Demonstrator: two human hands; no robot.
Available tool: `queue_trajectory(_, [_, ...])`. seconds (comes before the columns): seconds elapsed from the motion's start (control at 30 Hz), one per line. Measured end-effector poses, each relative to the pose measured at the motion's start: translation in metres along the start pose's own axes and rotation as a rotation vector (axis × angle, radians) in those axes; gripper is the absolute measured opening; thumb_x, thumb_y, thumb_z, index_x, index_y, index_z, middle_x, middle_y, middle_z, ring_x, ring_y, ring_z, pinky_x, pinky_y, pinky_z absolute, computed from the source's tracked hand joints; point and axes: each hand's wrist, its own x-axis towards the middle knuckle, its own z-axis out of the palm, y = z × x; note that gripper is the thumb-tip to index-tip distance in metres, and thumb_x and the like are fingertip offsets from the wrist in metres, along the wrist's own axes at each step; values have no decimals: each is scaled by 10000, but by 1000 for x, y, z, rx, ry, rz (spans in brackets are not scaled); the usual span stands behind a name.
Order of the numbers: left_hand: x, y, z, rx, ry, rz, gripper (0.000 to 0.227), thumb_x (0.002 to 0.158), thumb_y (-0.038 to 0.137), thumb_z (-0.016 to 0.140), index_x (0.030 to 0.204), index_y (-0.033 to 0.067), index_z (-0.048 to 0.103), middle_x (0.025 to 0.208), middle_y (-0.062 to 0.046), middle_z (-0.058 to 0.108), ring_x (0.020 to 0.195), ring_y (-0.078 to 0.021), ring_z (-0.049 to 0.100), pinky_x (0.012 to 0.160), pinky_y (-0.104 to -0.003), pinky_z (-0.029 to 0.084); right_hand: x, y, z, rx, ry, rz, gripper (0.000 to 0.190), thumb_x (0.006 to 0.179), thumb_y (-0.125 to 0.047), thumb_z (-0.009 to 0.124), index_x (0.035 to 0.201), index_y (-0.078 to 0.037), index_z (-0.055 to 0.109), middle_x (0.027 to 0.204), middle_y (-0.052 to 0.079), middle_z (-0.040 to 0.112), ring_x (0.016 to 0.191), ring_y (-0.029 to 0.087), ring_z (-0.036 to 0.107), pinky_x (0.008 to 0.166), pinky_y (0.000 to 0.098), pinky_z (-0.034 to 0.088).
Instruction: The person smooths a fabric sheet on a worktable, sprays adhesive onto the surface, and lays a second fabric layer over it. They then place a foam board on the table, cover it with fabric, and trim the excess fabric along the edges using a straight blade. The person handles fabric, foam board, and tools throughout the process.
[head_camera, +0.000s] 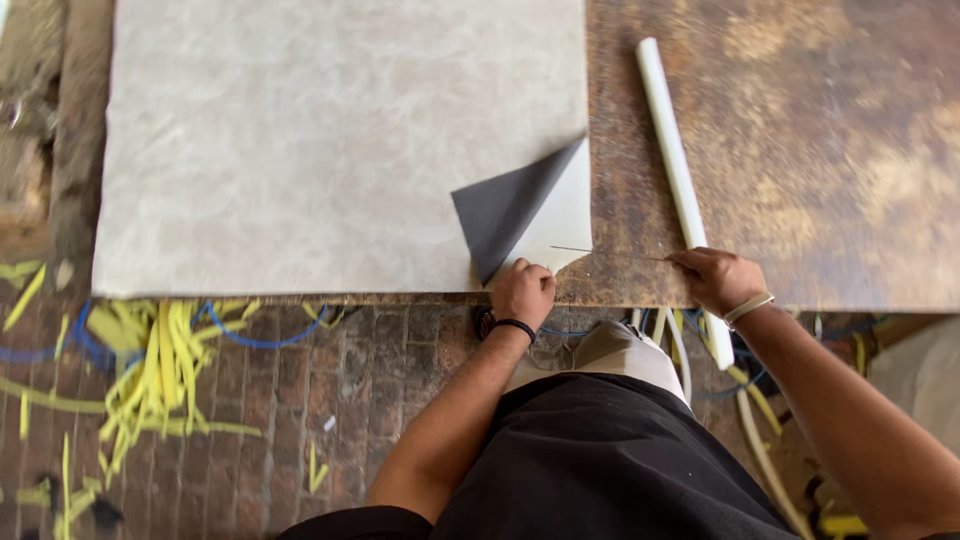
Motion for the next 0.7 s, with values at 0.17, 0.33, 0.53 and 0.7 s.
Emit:
queue_trajectory(0.17, [-1,21,13,71,41,-221,126,889,169,710,796,94,751,961,-106,657,898,-310,639,826,-461,532,45,22,10,65,-143,-168,238,1028,-356,583,1182,-333,762,1100,-63,779,666,92,720,391,245,507])
queue_trajectory(0.33, [-7,41,33,19,269,-404,155,914,168,700,822,48,734,1019,-126,642,982,-332,606,871,-470,510,75,53,17,156,-112,-490,225,1038,-268,589,1181,-218,756,1100,2,782,633,120,712,435,255,503])
queue_trajectory(0.53, [-12,66,58,-120,564,-549,212,908,256,754,1015,73,744,1108,-90,656,1025,-287,644,886,-431,554,94,84,17,215,-32,-786,243,982,-238,637,1187,-184,756,1047,55,792,730,208,749,591,317,612])
queue_trajectory(0.7, [9,80,67,-169,568,-878,317,817,405,814,997,149,762,1143,-43,642,1016,-215,645,789,-391,571,105,67,17,198,-144,-757,292,966,-269,635,1227,-185,736,1068,67,785,655,208,748,510,329,609])
